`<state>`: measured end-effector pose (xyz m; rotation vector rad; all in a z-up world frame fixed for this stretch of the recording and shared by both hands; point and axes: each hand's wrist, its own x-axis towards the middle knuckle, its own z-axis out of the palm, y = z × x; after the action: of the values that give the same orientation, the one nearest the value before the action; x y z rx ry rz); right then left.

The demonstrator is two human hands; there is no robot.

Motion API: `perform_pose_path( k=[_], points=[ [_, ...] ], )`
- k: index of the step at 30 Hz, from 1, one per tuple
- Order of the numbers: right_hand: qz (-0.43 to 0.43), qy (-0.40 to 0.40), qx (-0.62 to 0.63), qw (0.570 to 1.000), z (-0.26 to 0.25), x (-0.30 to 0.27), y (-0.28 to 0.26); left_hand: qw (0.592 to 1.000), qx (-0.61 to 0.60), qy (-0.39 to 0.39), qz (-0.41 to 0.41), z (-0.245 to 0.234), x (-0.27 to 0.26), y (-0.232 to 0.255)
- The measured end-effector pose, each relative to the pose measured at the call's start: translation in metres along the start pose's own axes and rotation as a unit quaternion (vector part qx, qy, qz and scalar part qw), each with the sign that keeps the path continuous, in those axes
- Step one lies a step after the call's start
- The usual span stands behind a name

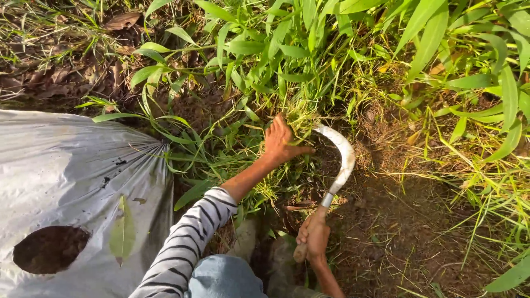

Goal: The person uses a sickle to cut weeds at the base near a plastic-covered garden bed. They gather the cut weeds with their left hand and continue clearing the area along the edge of the bed.

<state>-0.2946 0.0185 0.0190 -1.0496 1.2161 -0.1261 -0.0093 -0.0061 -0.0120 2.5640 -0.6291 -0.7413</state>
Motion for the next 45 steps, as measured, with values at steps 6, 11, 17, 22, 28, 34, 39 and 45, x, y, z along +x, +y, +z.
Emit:
perform_pose_path(
  k=[6,11,17,22,28,34,39,45],
  points=[
    [-0.109,0.024,0.061,0.992,-0.023,0.026,0.015,0.99,0.105,0.005,0.089,0.049,0.018,0.001],
    [-0.345,-0.068,-0.042,0.935,-0.038,0.061,0.014,0.997,-0.052,-0.036,0.045,0.031,0.033,-0.017],
    [-0.46,-0.074,-0.108,0.878,-0.032,0.08,-0.047,0.97,-0.239,-0.004,0.038,0.096,0.079,-0.101],
    [-0.445,-0.108,-0.071,0.886,-0.011,0.091,-0.095,0.981,-0.066,-0.017,0.18,-0.022,-0.039,-0.069],
    [-0.304,-0.172,-0.136,0.927,0.019,0.039,-0.077,0.98,-0.024,-0.016,0.194,-0.134,-0.135,-0.042],
    [0.009,-0.202,-0.224,0.953,0.009,0.013,0.013,0.97,0.13,0.06,0.197,-0.11,-0.122,-0.121],
    [0.072,-0.238,-0.237,0.939,0.018,-0.003,-0.017,0.951,0.174,0.099,0.236,-0.097,-0.097,-0.113],
    [0.159,-0.246,-0.221,0.93,0.017,-0.006,0.006,0.81,0.228,0.065,0.536,-0.064,-0.044,-0.05]
  ],
)
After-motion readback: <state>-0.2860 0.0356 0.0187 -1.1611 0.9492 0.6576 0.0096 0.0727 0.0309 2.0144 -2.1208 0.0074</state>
